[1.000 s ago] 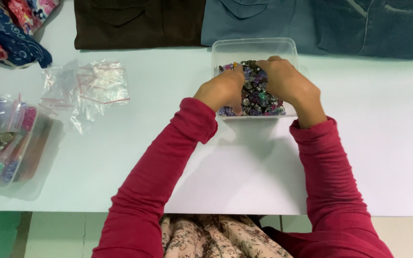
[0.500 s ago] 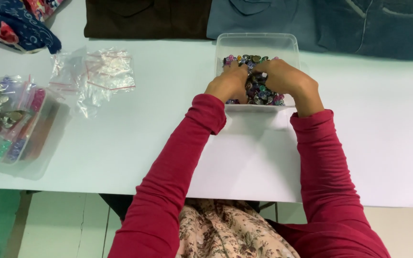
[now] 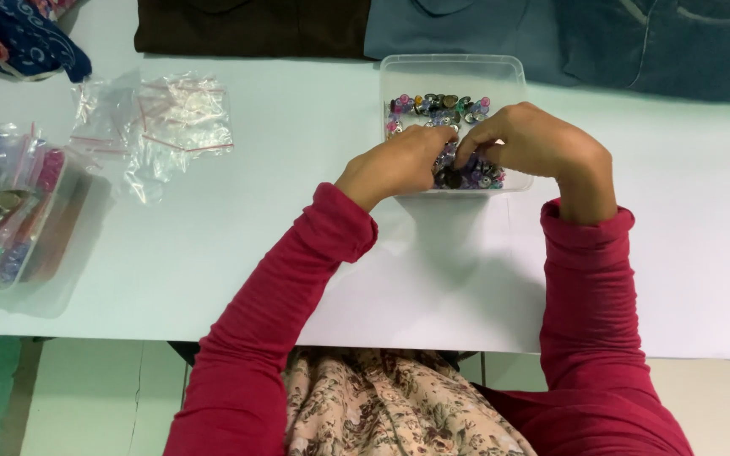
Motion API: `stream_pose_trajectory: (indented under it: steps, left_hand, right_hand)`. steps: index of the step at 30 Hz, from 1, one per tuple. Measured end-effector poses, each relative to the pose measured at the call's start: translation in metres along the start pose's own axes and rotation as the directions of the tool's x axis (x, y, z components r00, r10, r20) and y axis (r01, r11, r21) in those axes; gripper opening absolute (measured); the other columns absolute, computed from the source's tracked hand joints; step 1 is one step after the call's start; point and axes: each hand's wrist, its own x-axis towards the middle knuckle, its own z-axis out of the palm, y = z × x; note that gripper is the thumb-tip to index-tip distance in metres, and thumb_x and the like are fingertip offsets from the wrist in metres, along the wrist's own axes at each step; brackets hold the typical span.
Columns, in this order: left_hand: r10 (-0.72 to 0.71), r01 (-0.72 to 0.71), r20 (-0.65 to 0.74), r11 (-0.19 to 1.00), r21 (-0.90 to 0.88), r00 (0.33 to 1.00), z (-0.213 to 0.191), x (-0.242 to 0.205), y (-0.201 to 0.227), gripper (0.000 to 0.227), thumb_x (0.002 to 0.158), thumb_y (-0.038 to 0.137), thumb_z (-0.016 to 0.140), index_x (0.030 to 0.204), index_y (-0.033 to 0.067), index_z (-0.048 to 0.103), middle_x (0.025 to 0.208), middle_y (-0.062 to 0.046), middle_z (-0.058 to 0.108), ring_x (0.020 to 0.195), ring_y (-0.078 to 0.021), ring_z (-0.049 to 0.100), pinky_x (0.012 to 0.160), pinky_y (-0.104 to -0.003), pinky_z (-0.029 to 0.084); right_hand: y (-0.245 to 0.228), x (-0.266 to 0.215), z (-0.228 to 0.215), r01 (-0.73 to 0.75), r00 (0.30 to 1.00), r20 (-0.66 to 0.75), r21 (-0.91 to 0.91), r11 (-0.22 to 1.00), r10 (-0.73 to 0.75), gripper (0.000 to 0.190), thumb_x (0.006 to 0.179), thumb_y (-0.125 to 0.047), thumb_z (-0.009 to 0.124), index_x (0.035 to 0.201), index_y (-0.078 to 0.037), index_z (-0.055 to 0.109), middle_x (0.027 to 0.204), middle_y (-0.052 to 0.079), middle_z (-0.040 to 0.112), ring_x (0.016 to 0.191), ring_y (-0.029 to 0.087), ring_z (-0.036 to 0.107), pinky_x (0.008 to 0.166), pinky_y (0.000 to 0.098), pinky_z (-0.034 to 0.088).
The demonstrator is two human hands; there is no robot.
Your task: Sorting various buttons and beads from a large container into small individual plastic bags and sealing them.
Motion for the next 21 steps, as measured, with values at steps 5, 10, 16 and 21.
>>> stream_pose_trajectory:
  steps: [5, 10, 16, 21]
  left_hand:
    - [-0.004, 0.04, -0.179, 0.978, 0.202, 0.984, 0.051, 0.034, -0.048, 0.037, 0.077, -0.014, 0.062, 0.114, -0.0154, 0.066, 0.089, -0.029, 0.07, 0.082, -0.0374, 0.073, 0.07, -0.042, 0.063]
    - [0.063, 0.03, -0.28, 0.948, 0.316, 0.958, 0.09, 0.081, -0.073, 0.017, 0.077, -0.015, 0.063, 0.092, -0.0116, 0.072, 0.073, -0.024, 0.068, 0.067, -0.0273, 0.07, 0.059, -0.035, 0.062]
    - [0.024, 0.291, -0.466, 0.752, 0.592, 0.885, 0.09, 0.093, -0.068, 0.011, 0.08, -0.006, 0.067, 0.086, 0.0036, 0.066, 0.074, -0.013, 0.062, 0.06, -0.0179, 0.066, 0.052, -0.028, 0.059]
    - [0.035, 0.205, -0.585, 0.918, 0.339, 0.81, 0.074, 0.089, -0.067, 0.011, 0.083, -0.009, 0.066, 0.094, -0.0044, 0.065, 0.083, -0.021, 0.062, 0.064, -0.0271, 0.072, 0.054, -0.038, 0.062]
  right_hand:
    - [-0.028, -0.003, 0.009, -0.159, 0.987, 0.008, -0.062, 0.985, 0.16, 0.062, 0.081, 0.001, 0.078, 0.14, -0.008, 0.064, 0.136, 0.029, 0.062, 0.12, 0.048, 0.064, 0.091, 0.0567, 0.059]
    - [0.006, 0.039, 0.051, -0.171, 0.985, -0.016, -0.226, 0.959, 0.172, 0.087, 0.073, 0.007, 0.085, 0.152, -0.008, 0.051, 0.139, 0.034, 0.054, 0.117, 0.053, 0.063, 0.085, 0.0594, 0.062]
    - [0.067, 0.078, 0.073, -0.151, 0.976, -0.196, -0.265, 0.952, 0.1, 0.072, 0.079, 0.015, 0.069, 0.148, -0.001, 0.055, 0.128, 0.036, 0.058, 0.106, 0.054, 0.068, 0.082, 0.0582, 0.063]
    - [0.097, 0.078, 0.07, -0.113, 0.91, -0.414, -0.237, 0.965, 0.005, 0.039, 0.086, 0.007, 0.066, 0.122, -0.007, 0.073, 0.109, 0.022, 0.066, 0.09, 0.047, 0.073, 0.069, 0.0546, 0.064]
